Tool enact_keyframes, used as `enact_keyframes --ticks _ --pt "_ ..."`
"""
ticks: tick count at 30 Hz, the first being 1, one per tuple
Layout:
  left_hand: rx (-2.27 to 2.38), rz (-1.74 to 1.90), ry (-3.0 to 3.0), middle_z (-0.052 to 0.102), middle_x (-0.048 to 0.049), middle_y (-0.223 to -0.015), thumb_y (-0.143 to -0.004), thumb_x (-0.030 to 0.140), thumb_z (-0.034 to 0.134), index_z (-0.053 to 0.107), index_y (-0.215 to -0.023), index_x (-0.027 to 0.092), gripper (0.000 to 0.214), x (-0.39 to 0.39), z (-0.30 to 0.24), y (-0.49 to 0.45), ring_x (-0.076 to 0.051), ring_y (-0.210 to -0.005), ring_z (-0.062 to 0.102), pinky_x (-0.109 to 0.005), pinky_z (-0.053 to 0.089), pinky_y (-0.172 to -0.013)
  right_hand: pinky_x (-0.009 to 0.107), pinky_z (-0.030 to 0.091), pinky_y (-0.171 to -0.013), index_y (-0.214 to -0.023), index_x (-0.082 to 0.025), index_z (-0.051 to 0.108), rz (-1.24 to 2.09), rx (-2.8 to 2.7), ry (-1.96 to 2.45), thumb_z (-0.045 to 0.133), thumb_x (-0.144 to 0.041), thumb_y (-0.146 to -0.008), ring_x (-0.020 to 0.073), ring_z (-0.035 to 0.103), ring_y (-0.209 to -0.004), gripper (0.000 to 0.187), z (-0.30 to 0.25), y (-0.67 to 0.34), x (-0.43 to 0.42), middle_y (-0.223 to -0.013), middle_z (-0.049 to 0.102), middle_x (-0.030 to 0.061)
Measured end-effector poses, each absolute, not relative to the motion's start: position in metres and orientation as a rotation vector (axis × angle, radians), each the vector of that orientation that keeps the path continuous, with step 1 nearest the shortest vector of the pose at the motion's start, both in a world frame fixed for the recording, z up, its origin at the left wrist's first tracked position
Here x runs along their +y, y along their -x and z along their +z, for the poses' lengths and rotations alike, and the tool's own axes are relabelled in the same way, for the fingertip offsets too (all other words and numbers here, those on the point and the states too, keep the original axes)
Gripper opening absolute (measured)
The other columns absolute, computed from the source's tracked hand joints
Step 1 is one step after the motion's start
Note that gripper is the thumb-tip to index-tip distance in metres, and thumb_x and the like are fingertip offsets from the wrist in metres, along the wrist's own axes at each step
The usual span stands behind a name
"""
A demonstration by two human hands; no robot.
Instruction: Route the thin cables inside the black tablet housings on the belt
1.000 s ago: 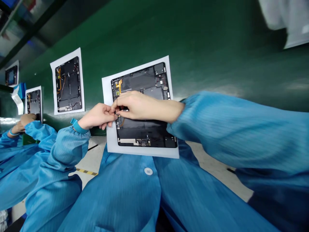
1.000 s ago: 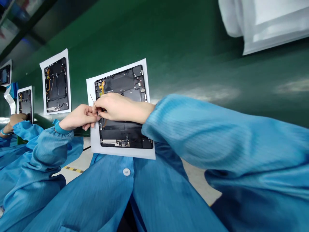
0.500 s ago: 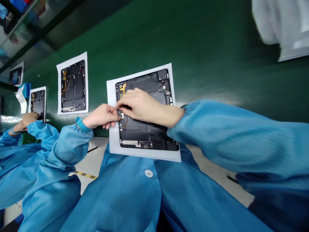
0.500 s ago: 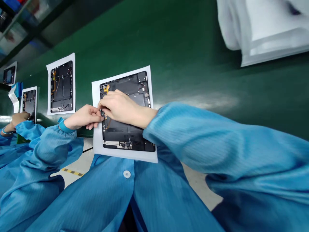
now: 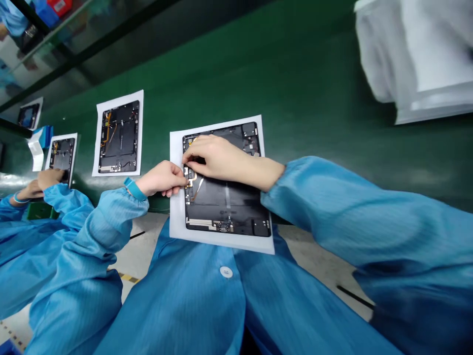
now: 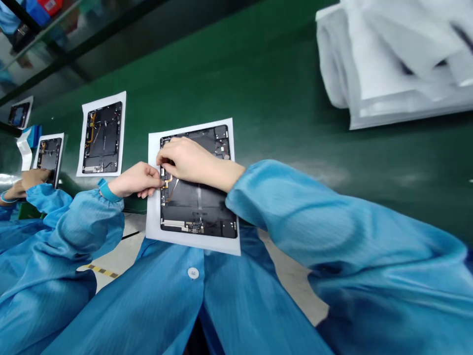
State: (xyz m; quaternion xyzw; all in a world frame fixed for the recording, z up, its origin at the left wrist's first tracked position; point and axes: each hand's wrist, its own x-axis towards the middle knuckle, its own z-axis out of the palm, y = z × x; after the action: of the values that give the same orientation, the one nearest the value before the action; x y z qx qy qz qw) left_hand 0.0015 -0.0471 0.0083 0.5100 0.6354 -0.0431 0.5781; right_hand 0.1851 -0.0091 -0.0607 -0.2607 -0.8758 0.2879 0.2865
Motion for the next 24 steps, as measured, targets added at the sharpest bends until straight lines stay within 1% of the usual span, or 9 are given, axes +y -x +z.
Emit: enact_keyframes --ticks 3,9,16,19,24 --pt "1.488 -0.077 -1.206 0.057 0.0025 -0.044 -0.086 0.005 0.061 0.054 -0.057 0.015 0.032 -0.046 0.007 0.001 -0.005 -0.032 0.046 -0.017 0.030 -0.035 0.034 0.048 -0.082 -0.093 -0.018 0.077 0.861 -2.339 0.720 0.059 -0.016 -0.087 0.0211 0.067 -0.084 0.019 -0.059 -0.184 0.001 -0.093 0.077 0.0084" --pt "1.480 -0.044 -1.185 0.056 0.0028 -0.043 -0.088 0.007 0.060 0.053 -0.055 0.015 0.035 -0.043 0.003 0.003 -0.005 -0.031 0.045 -0.017 0.029 -0.034 0.031 0.049 -0.077 -0.091 -0.017 0.077 0.949 -2.273 0.762 0.062 -0.015 -0.083 0.0185 0.067 -0.078 0.017 -0.062 -0.182 0.003 -0.089 0.078 0.0066" --pt "1.518 -0.023 -1.210 0.055 0.0032 -0.043 -0.086 0.005 0.063 0.053 -0.054 0.015 0.035 -0.037 0.005 0.002 -0.005 -0.033 0.044 -0.017 0.030 -0.036 0.029 0.048 -0.072 -0.092 -0.017 0.077 1.008 -2.171 0.819 0.061 -0.013 -0.084 0.0170 0.066 -0.072 0.019 -0.066 -0.179 0.001 -0.085 0.076 0.0058" --pt "1.535 0.001 -1.236 0.057 0.0027 -0.044 -0.088 0.008 0.066 0.053 -0.055 0.015 0.035 -0.034 0.006 0.003 -0.004 -0.034 0.046 -0.017 0.031 -0.037 0.028 0.047 -0.071 -0.091 -0.017 0.077 1.003 -2.152 0.850 0.061 -0.011 -0.083 0.0166 0.064 -0.070 0.019 -0.067 -0.177 0.001 -0.082 0.076 0.0049" --pt "1.553 0.033 -1.227 0.057 0.0031 -0.045 -0.090 0.012 0.068 0.054 -0.057 0.014 0.036 -0.028 0.005 0.005 -0.004 -0.034 0.046 -0.017 0.031 -0.038 0.028 0.046 -0.071 -0.091 -0.018 0.077 1.011 -2.149 0.852 0.061 -0.012 -0.083 0.0165 0.064 -0.070 0.019 -0.067 -0.177 0.002 -0.084 0.076 0.0046"
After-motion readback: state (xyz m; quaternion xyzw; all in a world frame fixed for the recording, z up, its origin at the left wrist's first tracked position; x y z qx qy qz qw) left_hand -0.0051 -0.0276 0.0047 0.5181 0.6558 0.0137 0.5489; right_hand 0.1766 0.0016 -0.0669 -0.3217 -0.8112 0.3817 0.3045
